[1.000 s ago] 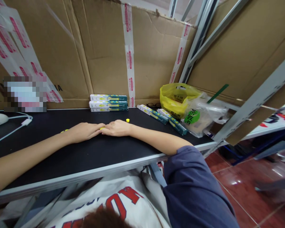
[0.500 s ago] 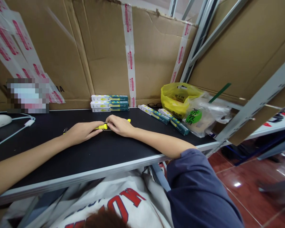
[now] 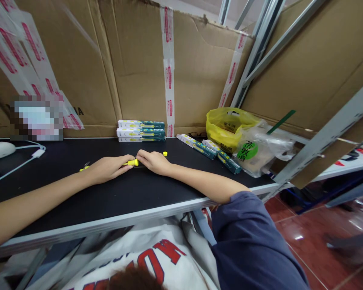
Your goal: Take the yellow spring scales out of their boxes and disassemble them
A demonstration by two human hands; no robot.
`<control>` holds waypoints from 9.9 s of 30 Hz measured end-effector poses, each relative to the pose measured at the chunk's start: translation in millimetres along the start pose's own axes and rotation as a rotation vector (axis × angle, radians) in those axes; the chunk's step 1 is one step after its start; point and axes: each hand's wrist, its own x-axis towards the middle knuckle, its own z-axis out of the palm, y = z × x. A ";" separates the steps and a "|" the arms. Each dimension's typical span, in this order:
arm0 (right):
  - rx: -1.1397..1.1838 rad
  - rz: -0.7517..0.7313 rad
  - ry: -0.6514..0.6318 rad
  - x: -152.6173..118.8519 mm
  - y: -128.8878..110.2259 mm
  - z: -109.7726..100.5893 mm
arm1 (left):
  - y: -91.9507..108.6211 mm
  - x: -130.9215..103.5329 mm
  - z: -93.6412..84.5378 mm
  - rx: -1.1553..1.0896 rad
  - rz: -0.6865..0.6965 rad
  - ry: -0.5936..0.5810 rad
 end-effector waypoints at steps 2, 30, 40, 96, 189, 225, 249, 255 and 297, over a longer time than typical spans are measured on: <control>0.057 -0.003 0.007 0.4 0.1 -0.3 | 0.3 0.4 0.1 0.032 -0.010 -0.002; 0.262 -0.026 0.054 -0.8 1.1 -2.1 | 7.1 1.3 -5.4 0.055 -0.122 0.129; -0.402 -0.291 0.182 0.3 -12.7 -5.2 | 10.1 0.2 -13.9 -0.011 -0.177 0.073; -0.136 0.011 0.201 3.5 -3.3 0.9 | -14.7 4.0 -11.7 -0.561 -0.237 0.056; -0.280 -0.134 0.024 -1.5 -4.2 -0.6 | 4.9 1.4 -1.9 -0.293 -0.226 0.150; 0.272 0.018 0.057 3.8 -2.0 -4.9 | 4.8 3.0 -20.1 -0.636 -0.298 -0.090; 0.422 0.063 0.106 3.8 -3.5 -0.2 | 11.8 6.4 -20.8 -1.086 -0.406 -0.059; -0.104 -0.151 0.237 0.3 -11.6 -4.4 | 13.7 -2.2 -31.8 -0.296 -0.256 0.189; -0.291 -0.038 0.057 6.7 -5.2 3.9 | 34.6 8.8 -15.0 0.074 -0.309 -0.043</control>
